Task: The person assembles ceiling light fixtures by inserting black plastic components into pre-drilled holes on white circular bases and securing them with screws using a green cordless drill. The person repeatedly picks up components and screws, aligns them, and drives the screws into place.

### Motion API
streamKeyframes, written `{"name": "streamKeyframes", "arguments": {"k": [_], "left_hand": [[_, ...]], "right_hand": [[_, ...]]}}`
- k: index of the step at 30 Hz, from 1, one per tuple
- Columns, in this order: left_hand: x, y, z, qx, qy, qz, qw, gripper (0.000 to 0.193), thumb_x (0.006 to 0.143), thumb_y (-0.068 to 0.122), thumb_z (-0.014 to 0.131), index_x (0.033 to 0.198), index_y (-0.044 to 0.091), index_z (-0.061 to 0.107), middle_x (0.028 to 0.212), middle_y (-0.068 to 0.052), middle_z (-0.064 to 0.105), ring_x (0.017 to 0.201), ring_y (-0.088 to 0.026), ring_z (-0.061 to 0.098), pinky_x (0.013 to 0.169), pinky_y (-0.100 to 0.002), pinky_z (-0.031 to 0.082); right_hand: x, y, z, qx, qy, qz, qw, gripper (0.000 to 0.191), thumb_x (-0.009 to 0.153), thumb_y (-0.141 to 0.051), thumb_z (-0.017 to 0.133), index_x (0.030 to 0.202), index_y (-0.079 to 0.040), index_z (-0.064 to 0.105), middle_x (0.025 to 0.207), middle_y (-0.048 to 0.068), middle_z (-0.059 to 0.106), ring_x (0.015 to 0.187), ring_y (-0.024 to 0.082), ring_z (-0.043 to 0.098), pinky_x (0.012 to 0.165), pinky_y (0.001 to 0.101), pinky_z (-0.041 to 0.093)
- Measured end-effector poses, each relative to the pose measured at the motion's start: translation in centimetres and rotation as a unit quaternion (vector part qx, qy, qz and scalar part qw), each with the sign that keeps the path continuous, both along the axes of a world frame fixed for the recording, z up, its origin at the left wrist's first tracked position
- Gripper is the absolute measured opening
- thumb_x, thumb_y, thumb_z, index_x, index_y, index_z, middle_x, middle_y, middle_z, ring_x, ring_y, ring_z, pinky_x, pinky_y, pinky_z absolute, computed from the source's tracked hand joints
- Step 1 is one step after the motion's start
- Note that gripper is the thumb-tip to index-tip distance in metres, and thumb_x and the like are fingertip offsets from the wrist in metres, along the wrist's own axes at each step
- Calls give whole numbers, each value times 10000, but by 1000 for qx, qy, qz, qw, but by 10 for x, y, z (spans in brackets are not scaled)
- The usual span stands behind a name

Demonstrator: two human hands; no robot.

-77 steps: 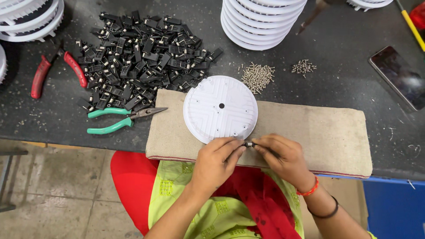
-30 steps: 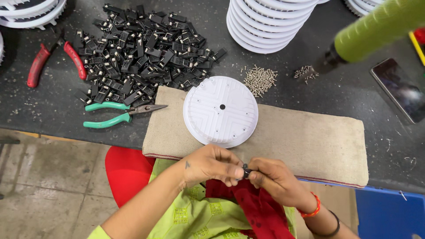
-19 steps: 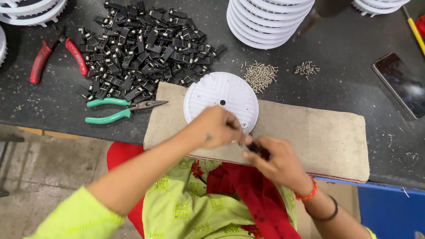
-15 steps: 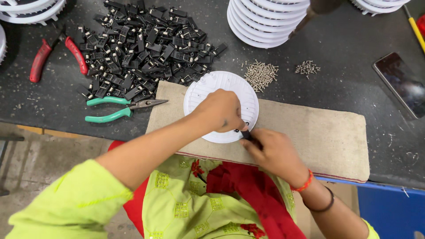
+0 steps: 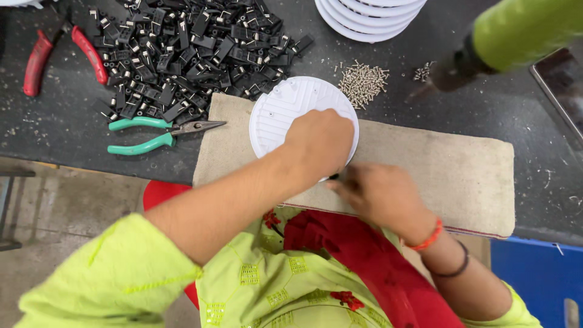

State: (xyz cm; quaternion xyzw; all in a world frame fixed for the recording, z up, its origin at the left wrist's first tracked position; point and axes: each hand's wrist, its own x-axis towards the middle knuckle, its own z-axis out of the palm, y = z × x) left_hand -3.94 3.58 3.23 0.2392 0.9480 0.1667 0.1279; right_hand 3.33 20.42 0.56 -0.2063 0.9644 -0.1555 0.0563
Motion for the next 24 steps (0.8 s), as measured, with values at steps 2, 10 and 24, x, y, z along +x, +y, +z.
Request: {"name": "streamKeyframes", "arguments": {"k": [2, 10, 24], "left_hand": [[14, -7, -6, 18, 6, 18, 1000, 247, 742, 265, 806, 847, 46, 760, 905, -215, 734, 858, -392, 728, 731, -464, 591], [74, -31, -20, 184, 109, 64, 975, 174, 832, 244, 728, 758, 86, 729, 826, -93, 670, 718, -359, 677, 629, -500, 536], [60, -39, -7, 132, 68, 20, 989, 174, 795, 281, 749, 741, 117, 761, 782, -59, 681, 691, -340, 676, 611, -482, 538]], "right_hand": [[-9, 21, 7, -50, 31, 1, 998, 304, 875, -358, 723, 835, -57, 724, 826, 151, 707, 724, 364, 664, 642, 476, 521], [-70, 74, -5, -212, 64, -64, 973, 158, 961, -86, 704, 1104, -41, 753, 938, 115, 722, 761, 215, 674, 697, 333, 525], [-157, 65, -39, -145, 102, 61, 982, 133, 822, -170, 792, 892, -57, 787, 891, 122, 730, 821, 312, 699, 732, 420, 550]]}}
